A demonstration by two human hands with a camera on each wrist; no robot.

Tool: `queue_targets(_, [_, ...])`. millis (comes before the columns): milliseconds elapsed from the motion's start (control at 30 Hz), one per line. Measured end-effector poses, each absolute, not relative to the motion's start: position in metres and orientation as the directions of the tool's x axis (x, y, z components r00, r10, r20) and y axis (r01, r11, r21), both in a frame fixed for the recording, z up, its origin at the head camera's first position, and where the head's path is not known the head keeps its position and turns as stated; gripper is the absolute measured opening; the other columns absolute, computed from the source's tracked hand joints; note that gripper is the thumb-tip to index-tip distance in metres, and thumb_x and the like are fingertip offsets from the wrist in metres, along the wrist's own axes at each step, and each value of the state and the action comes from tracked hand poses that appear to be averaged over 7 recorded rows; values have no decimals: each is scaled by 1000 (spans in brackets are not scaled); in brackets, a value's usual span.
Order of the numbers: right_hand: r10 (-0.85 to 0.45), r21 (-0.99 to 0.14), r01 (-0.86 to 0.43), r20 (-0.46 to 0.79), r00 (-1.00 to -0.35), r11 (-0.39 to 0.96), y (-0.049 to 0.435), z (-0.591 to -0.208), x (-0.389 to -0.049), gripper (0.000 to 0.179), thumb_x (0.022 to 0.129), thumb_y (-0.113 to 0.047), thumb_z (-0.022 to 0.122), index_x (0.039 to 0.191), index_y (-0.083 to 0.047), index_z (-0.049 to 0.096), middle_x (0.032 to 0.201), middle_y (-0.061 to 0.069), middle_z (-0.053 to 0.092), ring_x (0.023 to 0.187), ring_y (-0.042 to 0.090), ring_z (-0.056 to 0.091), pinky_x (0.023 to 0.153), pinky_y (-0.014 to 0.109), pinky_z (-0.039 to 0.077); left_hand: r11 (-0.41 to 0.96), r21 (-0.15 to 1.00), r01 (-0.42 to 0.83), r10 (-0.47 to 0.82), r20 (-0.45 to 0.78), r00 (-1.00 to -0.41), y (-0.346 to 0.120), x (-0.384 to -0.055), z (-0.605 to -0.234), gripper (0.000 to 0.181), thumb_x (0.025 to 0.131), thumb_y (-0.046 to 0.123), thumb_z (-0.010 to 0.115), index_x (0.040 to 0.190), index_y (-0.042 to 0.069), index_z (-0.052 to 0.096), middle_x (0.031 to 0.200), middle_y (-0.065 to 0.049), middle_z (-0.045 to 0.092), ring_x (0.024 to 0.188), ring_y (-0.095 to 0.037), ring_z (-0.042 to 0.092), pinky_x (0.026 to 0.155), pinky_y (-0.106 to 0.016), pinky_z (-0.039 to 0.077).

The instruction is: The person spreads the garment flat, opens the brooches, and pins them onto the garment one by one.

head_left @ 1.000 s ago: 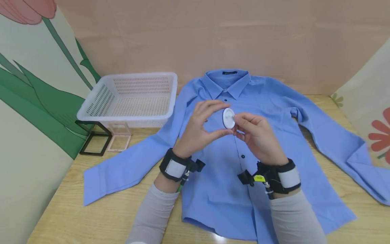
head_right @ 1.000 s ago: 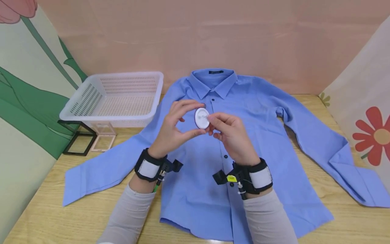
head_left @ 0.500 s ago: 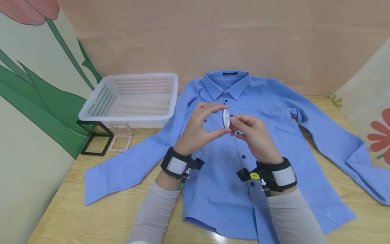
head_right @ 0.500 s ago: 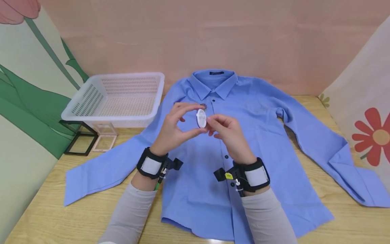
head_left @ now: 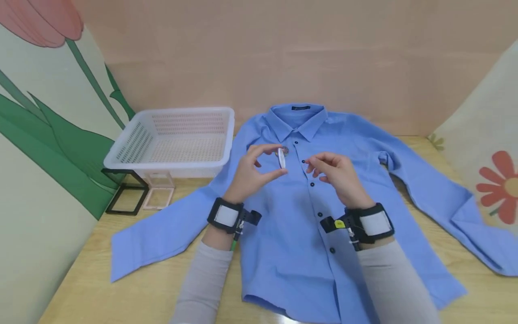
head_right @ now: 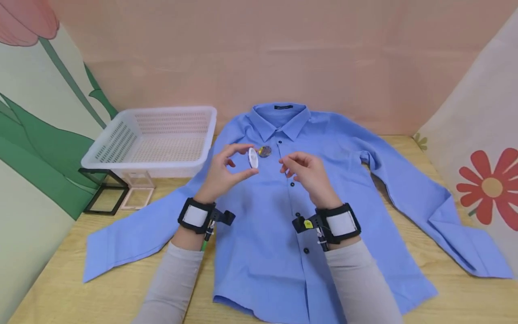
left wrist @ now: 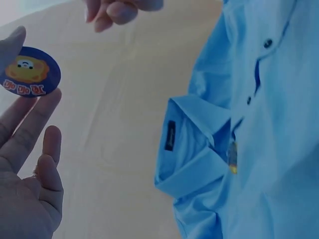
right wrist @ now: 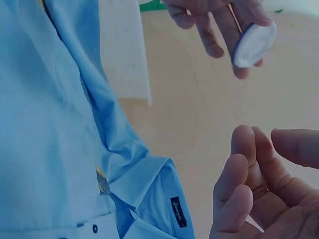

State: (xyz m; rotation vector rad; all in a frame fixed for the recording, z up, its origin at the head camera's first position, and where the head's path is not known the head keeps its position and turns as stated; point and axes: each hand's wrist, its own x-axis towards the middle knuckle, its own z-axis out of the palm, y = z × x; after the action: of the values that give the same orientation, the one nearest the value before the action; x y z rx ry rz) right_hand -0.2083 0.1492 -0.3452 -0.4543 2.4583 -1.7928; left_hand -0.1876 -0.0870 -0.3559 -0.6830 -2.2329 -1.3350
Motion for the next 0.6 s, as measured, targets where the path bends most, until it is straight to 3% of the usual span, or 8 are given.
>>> queue_targets(200, [-233, -916, -201, 124, -965, 346, 145, -339, -228, 45, 98, -42, 59, 119, -3, 66, 91, -9, 68, 84, 14, 58, 76, 30, 49, 450, 678, 581, 152, 583, -798, -98, -203, -359, 57, 80, 23, 84, 131, 13, 63, 121, -5, 67, 108, -22, 55, 80, -34, 46])
queue_targets(467, [-213, -902, -151, 67, -975, 405, 132, -340, -258, 40, 98, -41, 61, 117, -6, 67, 103, 6, 68, 92, 26, 61, 78, 30, 50, 453, 716, 531, 174, 513, -841, -100, -228, -365, 54, 84, 24, 81, 133, 11, 61, 123, -6, 67, 105, -26, 63, 80, -29, 51])
queue_targets(600, [-218, -896, -128, 35, -975, 426, 120, -346, -275, 39, 99, -37, 60, 119, -5, 67, 109, 11, 67, 87, 20, 60, 78, 31, 51, 446, 758, 476, 174, 448, -877, -99, -237, -372, 55, 85, 24, 80, 134, 9, 59, 124, -8, 67, 102, -29, 66, 80, -31, 55])
